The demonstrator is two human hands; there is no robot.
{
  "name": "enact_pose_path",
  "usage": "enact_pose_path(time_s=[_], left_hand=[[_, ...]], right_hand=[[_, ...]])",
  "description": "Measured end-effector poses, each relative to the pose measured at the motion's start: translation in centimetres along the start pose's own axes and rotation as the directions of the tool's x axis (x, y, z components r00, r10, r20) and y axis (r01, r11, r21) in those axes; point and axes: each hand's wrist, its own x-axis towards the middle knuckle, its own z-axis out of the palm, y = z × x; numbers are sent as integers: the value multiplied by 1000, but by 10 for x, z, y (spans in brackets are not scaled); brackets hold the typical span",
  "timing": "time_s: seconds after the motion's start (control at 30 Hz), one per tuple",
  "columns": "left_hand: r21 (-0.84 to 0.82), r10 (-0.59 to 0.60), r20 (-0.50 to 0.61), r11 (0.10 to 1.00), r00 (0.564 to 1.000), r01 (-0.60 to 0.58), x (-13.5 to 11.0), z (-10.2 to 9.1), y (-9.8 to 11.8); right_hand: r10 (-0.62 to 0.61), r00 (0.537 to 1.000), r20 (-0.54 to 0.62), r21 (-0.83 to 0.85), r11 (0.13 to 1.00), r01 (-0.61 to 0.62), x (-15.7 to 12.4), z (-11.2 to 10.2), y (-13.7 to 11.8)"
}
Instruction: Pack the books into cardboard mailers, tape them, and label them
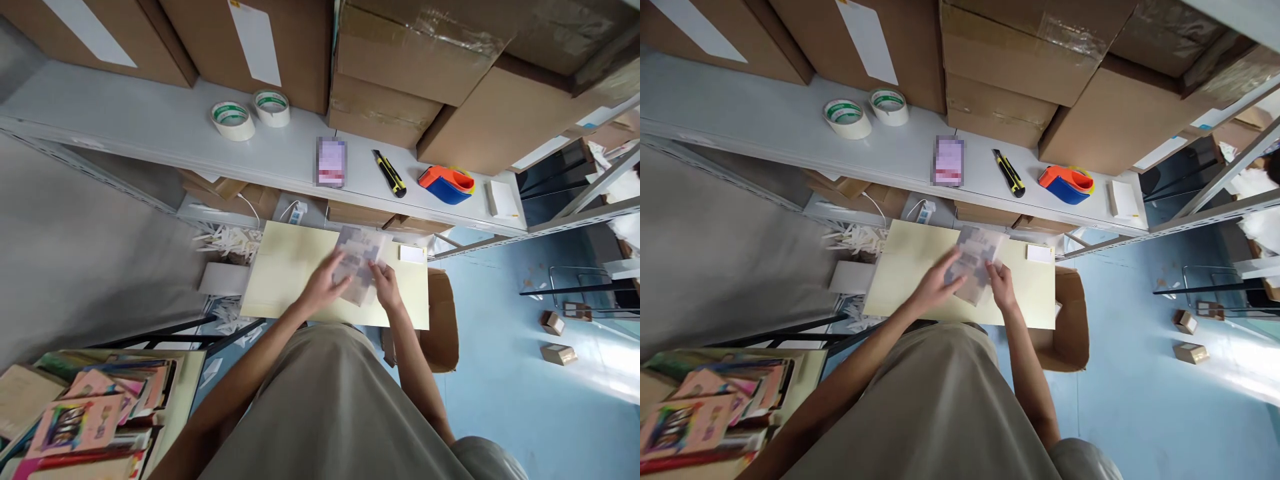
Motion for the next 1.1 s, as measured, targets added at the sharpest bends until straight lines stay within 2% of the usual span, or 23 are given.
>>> enact_pose_path(time_s=[0.03, 0.07, 0.1, 0.17, 0.23, 0.4, 0.53, 0.6, 0.67, 0.73, 0.77, 0.8, 0.9, 0.97, 1.03, 1.1], left_hand=[[-40, -54, -108, 998, 993, 50, 3, -11, -2], [-105, -111, -168, 990, 979, 95, 6, -23, -2], [-189, -163, -165, 973, 973, 131, 7, -33, -1], [-337, -218, -47, 922, 975, 190, 6, -50, 6], [-399, -221, 31, 892, 975, 215, 1, -61, 18], [-442, -224, -10, 875, 974, 197, -9, -69, 50], [-449, -227, 26, 867, 974, 214, -6, -71, 54], [-417, -232, 21, 882, 972, 219, -5, -67, 48], [-343, -225, -78, 921, 971, 185, -6, -59, 38], [-179, -172, -242, 975, 955, 131, -9, -44, 28], [-75, -135, -295, 990, 946, 118, -11, -34, 24], [26, -108, -301, 992, 948, 121, -13, -24, 22], [258, -152, -116, 950, 981, 178, -17, 5, 24], [375, -225, -24, 901, 974, 218, -17, 17, 31], [453, -270, -7, 858, 963, 244, -16, 22, 38], [471, -280, -9, 846, 960, 251, -13, 19, 41]], right_hand=[[16, 998, 56, 36, 999, -18, 0, -7, -5], [33, 994, 107, 70, 997, -40, -1, -12, -10], [47, 988, 148, 98, 993, -62, -3, -16, -15], [67, 977, 203, 141, 985, -96, -7, -20, -25], [81, 969, 235, 166, 979, -122, -10, -21, -31], [88, 956, 280, 190, 971, -145, -10, -20, -40], [77, 955, 286, 171, 977, -130, -6, -21, -40], [67, 957, 281, 148, 983, -113, -4, -22, -37], [49, 965, 257, 119, 990, -82, -2, -20, -32], [21, 976, 217, 78, 996, -39, -2, -14, -26], [4, 980, 198, 50, 999, -14, -3, -9, -23], [-17, 983, 181, 17, 1000, 14, -4, -3, -19], [-91, 983, 160, -93, 990, 107, -10, 18, -10], [-123, 980, 155, -159, 976, 147, -17, 30, -5], [-124, 978, 168, -189, 970, 155, -24, 39, -3], [-93, 973, 210, -148, 981, 126, -29, 42, -6]])
